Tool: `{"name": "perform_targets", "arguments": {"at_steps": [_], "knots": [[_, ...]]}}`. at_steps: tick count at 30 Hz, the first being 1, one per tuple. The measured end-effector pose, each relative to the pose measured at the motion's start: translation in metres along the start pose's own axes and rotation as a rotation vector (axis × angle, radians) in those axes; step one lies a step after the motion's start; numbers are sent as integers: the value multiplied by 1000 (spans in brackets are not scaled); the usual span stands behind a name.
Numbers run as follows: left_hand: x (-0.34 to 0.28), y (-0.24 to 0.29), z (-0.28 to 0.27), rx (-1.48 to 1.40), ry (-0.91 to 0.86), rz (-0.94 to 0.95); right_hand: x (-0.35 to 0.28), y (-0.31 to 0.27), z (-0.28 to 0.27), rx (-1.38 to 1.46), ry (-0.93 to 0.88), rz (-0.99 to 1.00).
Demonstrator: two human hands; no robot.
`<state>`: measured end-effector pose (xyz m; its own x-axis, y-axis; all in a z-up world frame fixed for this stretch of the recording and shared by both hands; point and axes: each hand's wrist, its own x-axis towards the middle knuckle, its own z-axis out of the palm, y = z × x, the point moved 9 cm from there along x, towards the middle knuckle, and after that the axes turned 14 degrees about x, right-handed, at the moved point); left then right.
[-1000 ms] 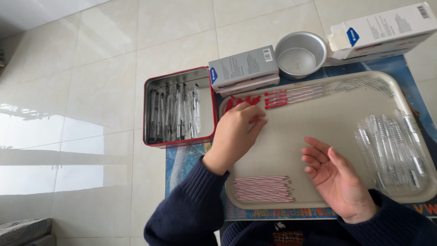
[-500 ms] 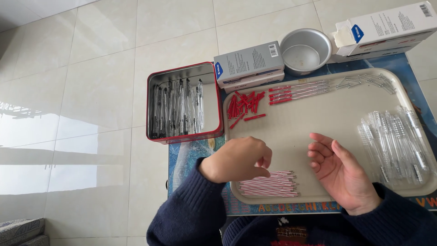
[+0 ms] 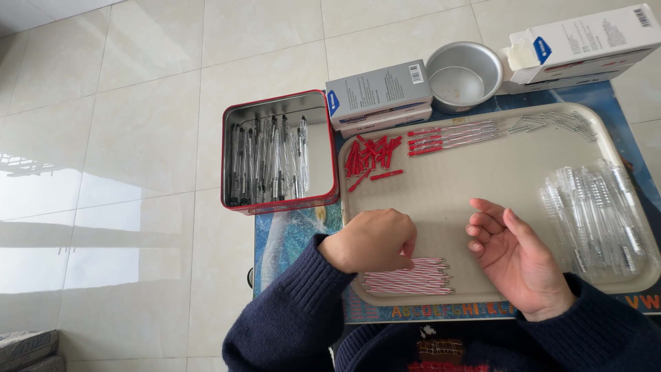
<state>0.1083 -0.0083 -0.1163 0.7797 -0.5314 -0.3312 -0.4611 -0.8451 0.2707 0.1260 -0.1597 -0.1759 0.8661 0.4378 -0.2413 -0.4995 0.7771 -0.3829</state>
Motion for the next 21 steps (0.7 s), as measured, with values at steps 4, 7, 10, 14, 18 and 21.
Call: {"name": "perform_targets", "arguments": {"at_steps": [4, 7, 10, 14, 18, 21], "knots": [[-2, -1, -1, -24, 17, -7, 1, 0, -2, 24, -3, -9], [-1, 0, -3, -41, -25, -12, -2, 1, -1, 20, 7, 7], [-1, -3, -3, -62, -97, -30, -9, -3, 6, -64, -7, -25], [-1, -4, -4, -88, -153, -25, -27, -9, 29, -278, -104, 90], [-3, -4, -10, -131, -212, -61, -39, -53, 51, -782, -290, 178], [-3, -8, -11, -206, -211, -100, -25, -144, 61, -1758, 220, -82]]}}
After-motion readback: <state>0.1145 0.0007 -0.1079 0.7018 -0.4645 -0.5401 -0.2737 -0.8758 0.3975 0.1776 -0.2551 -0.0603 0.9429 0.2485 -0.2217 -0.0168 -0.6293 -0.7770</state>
